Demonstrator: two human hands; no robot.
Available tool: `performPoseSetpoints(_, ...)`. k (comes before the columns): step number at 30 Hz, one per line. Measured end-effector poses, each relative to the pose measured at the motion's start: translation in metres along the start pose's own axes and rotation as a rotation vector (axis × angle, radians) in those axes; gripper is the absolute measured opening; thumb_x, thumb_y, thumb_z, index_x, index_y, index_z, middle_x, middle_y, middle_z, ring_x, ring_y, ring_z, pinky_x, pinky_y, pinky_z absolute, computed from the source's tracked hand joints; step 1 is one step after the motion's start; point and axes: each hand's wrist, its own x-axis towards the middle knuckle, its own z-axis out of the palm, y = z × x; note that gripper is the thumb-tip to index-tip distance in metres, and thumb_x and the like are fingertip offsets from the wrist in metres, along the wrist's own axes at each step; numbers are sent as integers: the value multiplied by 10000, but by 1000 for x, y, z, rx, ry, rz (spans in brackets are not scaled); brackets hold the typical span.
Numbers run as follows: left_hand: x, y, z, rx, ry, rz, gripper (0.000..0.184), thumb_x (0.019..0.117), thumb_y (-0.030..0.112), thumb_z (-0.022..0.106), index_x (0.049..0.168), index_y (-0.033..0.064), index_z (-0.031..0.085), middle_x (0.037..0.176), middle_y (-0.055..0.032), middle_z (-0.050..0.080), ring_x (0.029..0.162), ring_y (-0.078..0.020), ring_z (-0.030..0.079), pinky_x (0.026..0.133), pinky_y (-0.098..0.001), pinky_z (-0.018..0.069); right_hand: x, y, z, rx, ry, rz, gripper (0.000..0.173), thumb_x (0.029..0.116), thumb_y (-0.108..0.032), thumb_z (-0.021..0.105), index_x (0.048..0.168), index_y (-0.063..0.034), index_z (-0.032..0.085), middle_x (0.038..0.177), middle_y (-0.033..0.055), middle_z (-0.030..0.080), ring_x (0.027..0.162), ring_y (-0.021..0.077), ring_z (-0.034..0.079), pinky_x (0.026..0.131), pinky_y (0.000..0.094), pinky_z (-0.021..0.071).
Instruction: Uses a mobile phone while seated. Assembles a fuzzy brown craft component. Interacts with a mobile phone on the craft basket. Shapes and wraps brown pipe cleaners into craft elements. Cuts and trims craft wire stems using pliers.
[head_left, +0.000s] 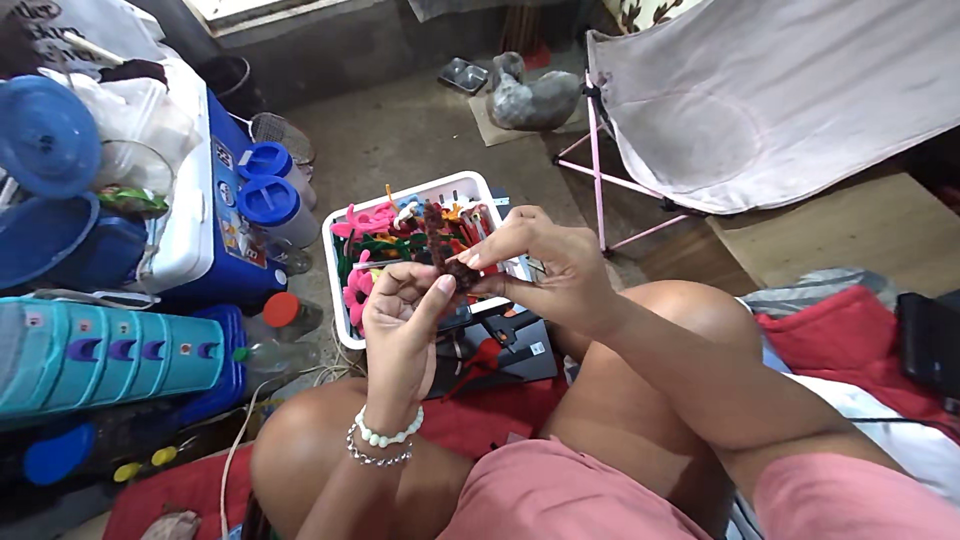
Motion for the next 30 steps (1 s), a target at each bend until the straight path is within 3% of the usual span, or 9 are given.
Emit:
performPoseSetpoints(2, -1, 0, 2, -4, 4, -17, 345, 927, -64, 663, 1237, 81, 620, 975, -93, 757, 841, -168, 755, 833, -333, 636, -2, -1, 5, -39, 33, -23, 209, 851, -135, 836, 1009, -41, 737, 993, 33, 761, 975, 123, 681, 1007, 390, 489)
performPoseSetpoints(3, -2, 0, 2, -9, 7, -23, 360, 928, -73, 657, 1257, 69, 625, 986, -102, 757, 846, -173, 755, 833, -337, 635, -3, -2, 7, -54, 48, -32, 213, 846, -137, 841, 1001, -40, 732, 984, 36, 755, 971, 122, 679, 1006, 388, 489)
performPoseSetpoints(7, -2, -1, 3, 19, -20, -1, 263, 938, -33, 669, 1193, 21, 710, 1025, -104, 753, 866, -166, 748, 836, -326, 636, -3, -4, 7, -62, 39, -40, 200, 857, -101, 818, 1018, -36, 719, 994, 41, 747, 977, 122, 680, 1022, 398, 492)
performPoseSetpoints(12, -2, -1, -1, 32, -58, -23, 122, 996, 101, 655, 1082, 61, 732, 1003, -107, 763, 874, -181, 760, 852, -349, 636, 2, 1, -5, 10, -73, 0, 187, 898, -138, 779, 1050, -43, 724, 1038, 22, 766, 1017, 93, 688, 1087, 430, 442)
performPoseSetpoints(15, 0, 0, -3, -15, -48, -63, 73, 979, 90, 676, 1009, 61, 735, 999, -127, 760, 876, -200, 762, 855, -361, 635, 4, 1, -10, 7, -119, -11, 152, 920, -144, 760, 1042, -54, 747, 1045, 22, 766, 1038, 104, 682, 1093, 456, 417)
performPoseSetpoints(21, 0, 0, 0, -86, -27, -79, 47, 924, 23, 720, 940, 66, 727, 924, -118, 755, 836, -189, 759, 839, -350, 636, 2, -4, -5, 1, 11, 9, 135, 881, -96, 798, 966, -34, 713, 977, 37, 746, 992, 123, 690, 1001, 355, 537)
performPoseSetpoints(23, 0, -1, 0, -89, -19, -73, 78, 937, 29, 706, 997, 78, 722, 933, -106, 750, 830, -174, 753, 830, -336, 635, 1, -5, -3, -23, 39, -21, 64, 884, -66, 779, 914, -30, 735, 928, 43, 766, 944, 105, 725, 1068, 425, 490)
performPoseSetpoints(25, 1, -1, 1, -78, -2, -66, 148, 950, 25, 685, 1084, 87, 695, 949, -92, 744, 828, -160, 746, 821, -319, 630, -1, -5, 0, -74, 34, -60, 51, 913, -77, 759, 935, -32, 754, 947, 47, 779, 951, 97, 733, 1108, 466, 454)
performPoseSetpoints(30, -1, -1, 1, -47, 10, -53, 320, 949, -14, 668, 1259, 66, 665, 995, -98, 759, 842, -152, 752, 814, -302, 632, -3, -7, 5, -159, 35, -101, 200, 877, -189, 823, 973, -31, 746, 998, 65, 765, 1010, 114, 711, 1103, 439, 443)
